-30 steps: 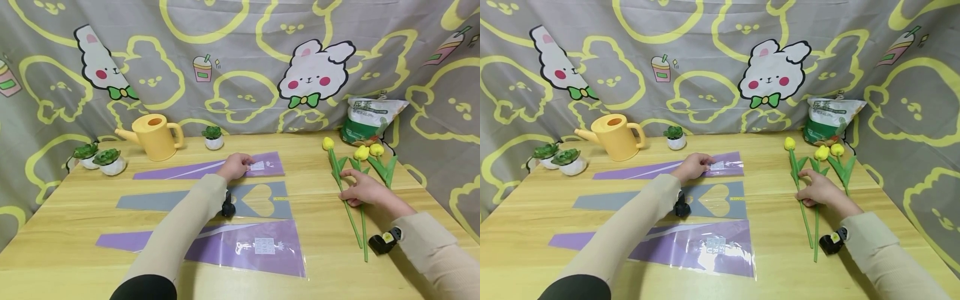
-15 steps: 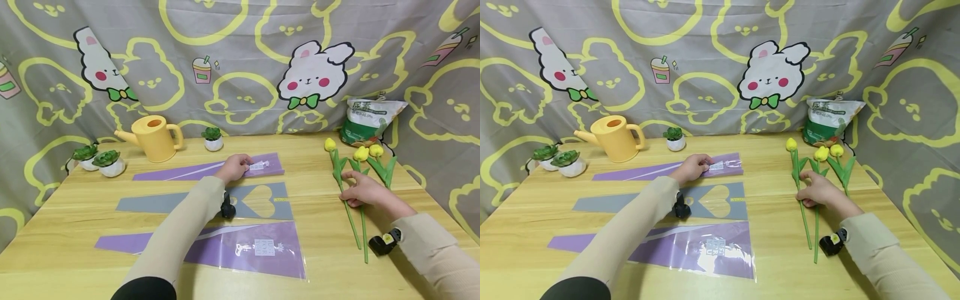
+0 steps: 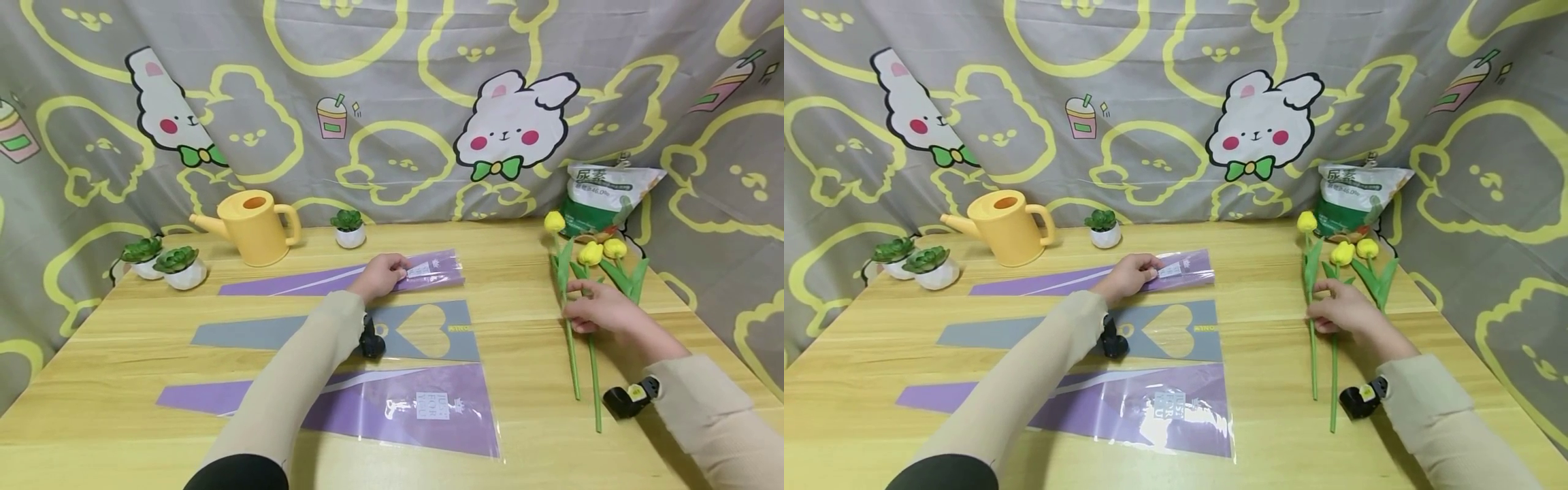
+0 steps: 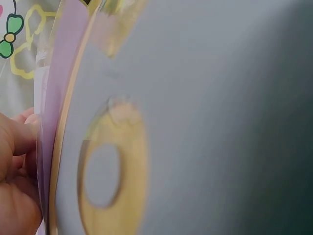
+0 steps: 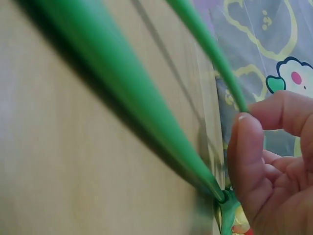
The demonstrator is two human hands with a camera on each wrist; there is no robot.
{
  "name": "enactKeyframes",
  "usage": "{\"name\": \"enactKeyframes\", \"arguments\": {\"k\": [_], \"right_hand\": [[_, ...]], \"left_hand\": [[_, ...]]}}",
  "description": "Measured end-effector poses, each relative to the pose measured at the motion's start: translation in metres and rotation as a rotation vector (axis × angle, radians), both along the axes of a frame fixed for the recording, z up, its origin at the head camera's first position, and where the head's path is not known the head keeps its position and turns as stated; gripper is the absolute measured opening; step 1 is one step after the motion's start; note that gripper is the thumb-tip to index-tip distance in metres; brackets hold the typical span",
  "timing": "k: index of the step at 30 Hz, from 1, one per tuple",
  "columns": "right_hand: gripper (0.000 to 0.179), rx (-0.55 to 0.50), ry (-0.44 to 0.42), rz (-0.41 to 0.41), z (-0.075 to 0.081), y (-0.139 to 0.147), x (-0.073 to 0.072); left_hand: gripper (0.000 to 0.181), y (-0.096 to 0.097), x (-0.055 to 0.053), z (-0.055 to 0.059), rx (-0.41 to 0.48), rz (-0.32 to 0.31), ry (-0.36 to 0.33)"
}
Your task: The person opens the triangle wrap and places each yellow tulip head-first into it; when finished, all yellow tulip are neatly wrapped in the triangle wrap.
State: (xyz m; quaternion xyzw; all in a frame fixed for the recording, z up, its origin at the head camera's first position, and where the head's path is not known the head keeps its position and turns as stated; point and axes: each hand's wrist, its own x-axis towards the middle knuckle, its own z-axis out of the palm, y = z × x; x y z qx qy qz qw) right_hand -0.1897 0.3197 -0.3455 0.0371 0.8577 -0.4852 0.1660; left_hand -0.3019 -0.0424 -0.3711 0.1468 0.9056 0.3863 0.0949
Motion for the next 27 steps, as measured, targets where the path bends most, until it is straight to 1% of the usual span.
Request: {"name": "enactKeyframes", "arguments": {"k": [3, 5, 11, 14, 17, 21, 25, 27], "right_hand": [[0.066, -0.049, 0.045, -0.027, 0.001, -0.001, 0.001], [0.066, -0.085, 0.083, -0.041, 0.002, -0.002, 0.002], [0.064, -0.178, 0.188, -0.089, 0.004, -0.01, 0.004], [0.067, -0.234, 0.226, -0.147, 0.006, -0.016, 0.002], [0.069, -0.337, 0.272, -0.22, 0.007, -0.023, -0.001], [0.061, -0.486, 0.361, -0.292, 0.008, -0.033, -0.006], [0.056, -0.554, 0.444, -0.352, 0.008, -0.045, -0.012], [0.052, -0.568, 0.48, -0.395, 0.008, -0.051, -0.016]], "left_hand": [[0.021, -0.001, 0.001, 0.001, 0.007, 0.004, -0.002], [0.021, -0.001, 0.001, 0.002, 0.021, 0.01, -0.017], [0.021, -0.004, 0.002, 0.0, 0.088, 0.035, -0.047], [0.019, -0.005, 0.003, -0.002, 0.122, 0.042, -0.056], [0.018, -0.006, 0.004, -0.002, 0.146, 0.042, -0.059], [0.016, -0.006, 0.005, -0.002, 0.163, 0.036, -0.059], [0.015, -0.005, 0.005, -0.002, 0.177, 0.038, -0.057], [0.014, -0.004, 0.005, -0.002, 0.187, 0.041, -0.061]]}}
